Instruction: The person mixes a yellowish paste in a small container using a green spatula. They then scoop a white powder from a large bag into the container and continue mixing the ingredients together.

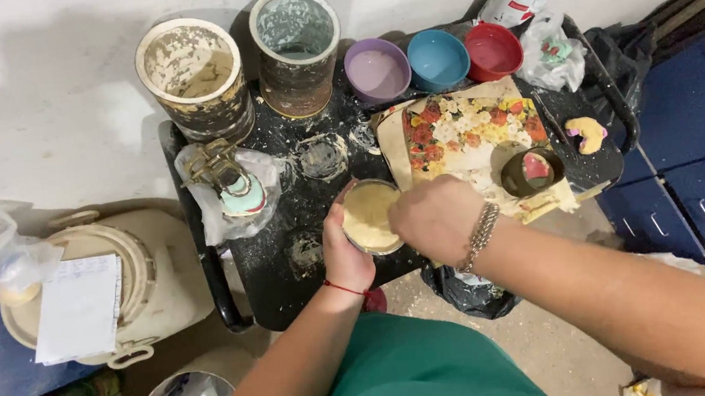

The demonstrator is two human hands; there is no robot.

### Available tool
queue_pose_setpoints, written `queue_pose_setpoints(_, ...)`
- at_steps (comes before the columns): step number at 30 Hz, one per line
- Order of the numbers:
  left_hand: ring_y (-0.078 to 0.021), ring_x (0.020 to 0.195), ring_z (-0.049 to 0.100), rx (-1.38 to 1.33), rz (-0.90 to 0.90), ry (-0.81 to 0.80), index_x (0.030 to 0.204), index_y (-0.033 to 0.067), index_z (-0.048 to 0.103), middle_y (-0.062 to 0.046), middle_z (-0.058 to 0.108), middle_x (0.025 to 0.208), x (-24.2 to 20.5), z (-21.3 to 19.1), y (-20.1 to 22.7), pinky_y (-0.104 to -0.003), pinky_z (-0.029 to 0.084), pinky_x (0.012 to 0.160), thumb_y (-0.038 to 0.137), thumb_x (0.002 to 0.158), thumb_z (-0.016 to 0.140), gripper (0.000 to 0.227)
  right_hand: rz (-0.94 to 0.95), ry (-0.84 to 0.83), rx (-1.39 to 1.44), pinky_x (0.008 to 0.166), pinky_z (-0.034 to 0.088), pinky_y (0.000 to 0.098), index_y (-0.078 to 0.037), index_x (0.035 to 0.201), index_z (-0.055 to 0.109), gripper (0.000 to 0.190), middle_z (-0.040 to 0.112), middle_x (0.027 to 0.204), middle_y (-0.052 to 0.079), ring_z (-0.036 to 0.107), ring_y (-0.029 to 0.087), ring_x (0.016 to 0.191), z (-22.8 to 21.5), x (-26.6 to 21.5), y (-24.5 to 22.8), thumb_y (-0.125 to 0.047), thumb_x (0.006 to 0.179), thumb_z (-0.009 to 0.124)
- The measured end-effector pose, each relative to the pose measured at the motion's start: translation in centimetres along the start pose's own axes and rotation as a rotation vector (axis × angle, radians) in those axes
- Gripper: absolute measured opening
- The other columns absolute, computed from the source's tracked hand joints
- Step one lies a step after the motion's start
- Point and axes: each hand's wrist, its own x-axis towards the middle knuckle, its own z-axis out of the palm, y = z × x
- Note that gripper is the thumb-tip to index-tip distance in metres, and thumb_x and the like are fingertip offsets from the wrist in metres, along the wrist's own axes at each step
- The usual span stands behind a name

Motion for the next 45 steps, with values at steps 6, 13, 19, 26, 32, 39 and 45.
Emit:
queue_pose_setpoints(6,-0.0339,0.117,0.068,-0.02,-0.065,-0.041,0.151,0.0058,0.054,-0.025,0.067,0.135,-0.2,-0.8,-1.0,-0.047,0.061,0.096,0.049,0.101,0.047,0.066,0.04,-0.104,-0.018,0.064,0.058,0.0348,-0.013,0.072,0.07,0.018,0.06,0.062,-0.004,0.061,0.016,0.061,-3.1,2.3,2.3,-0.017,0.089,0.074)
queue_pose_setpoints(13,-0.0345,0.117,0.067,-0.007,-0.031,0.049,0.149,0.0072,0.057,-0.025,0.068,0.134,-0.5,1.2,1.4,-0.047,0.061,0.096,0.043,0.103,0.048,0.059,0.104,-0.243,0.05,0.06,0.057,0.0338,-0.017,0.073,0.071,0.017,0.062,0.062,-0.005,0.065,0.015,0.06,-3.9,1.1,-0.3,-0.015,0.09,0.072)
queue_pose_setpoints(19,-0.0355,0.115,0.07,0.0,-0.074,-0.023,0.148,0.0071,0.057,-0.026,0.069,0.132,0.1,0.3,-1.7,-0.048,0.062,0.094,0.049,0.101,0.049,0.063,0.092,-0.158,-0.019,0.065,0.061,0.0352,-0.014,0.078,0.075,0.017,0.066,0.062,-0.002,0.067,0.017,0.062,-4.2,1.7,2.1,-0.021,0.093,0.076)
queue_pose_setpoints(26,-0.0337,0.115,0.07,0.006,0.003,0.046,0.146,0.0103,0.059,-0.022,0.069,0.132,1.7,1.9,-1.7,-0.048,0.062,0.093,0.05,0.102,0.05,0.06,0.114,0.17,0.048,0.055,0.054,0.0363,-0.019,0.081,0.074,0.005,0.062,0.064,-0.001,0.066,0.022,0.06,-2.6,-3.1,4.1,-0.019,0.083,0.078)
queue_pose_setpoints(32,-0.0365,0.118,0.069,-0.031,-0.053,0.085,0.144,0.0097,0.061,-0.022,0.069,0.133,-0.9,6.6,-2.6,-0.05,0.06,0.096,0.055,0.103,0.051,0.062,0.23,0.538,0.458,0.067,0.056,0.0411,-0.016,0.094,0.084,0.014,0.071,0.089,0.01,0.07,0.034,0.085,0.4,-7.8,7.4,-0.01,0.083,0.082)
queue_pose_setpoints(39,-0.0344,0.117,0.07,-0.136,-0.04,0.164,0.136,0.007,0.067,-0.021,0.071,0.129,-2.1,10.3,-4.5,-0.05,0.059,0.098,0.052,0.1,0.059,0.059,0.326,0.627,0.541,0.086,0.057,0.0396,-0.03,0.112,0.084,0.032,0.071,0.108,0.008,0.069,0.03,0.101,9.4,-14.3,9.3,-0.01,0.089,0.075)
queue_pose_setpoints(45,-0.0311,0.116,0.069,-0.079,0.024,0.245,0.134,0.0035,0.067,-0.018,0.071,0.126,-2.7,10.7,-4.7,-0.048,0.058,0.098,0.05,0.101,0.06,0.058,0.327,0.474,0.564,0.087,0.058,0.0353,-0.027,0.113,0.085,0.034,0.074,0.097,0.009,0.071,0.025,0.096,6.1,-17.9,13.0,-0.006,0.089,0.071)
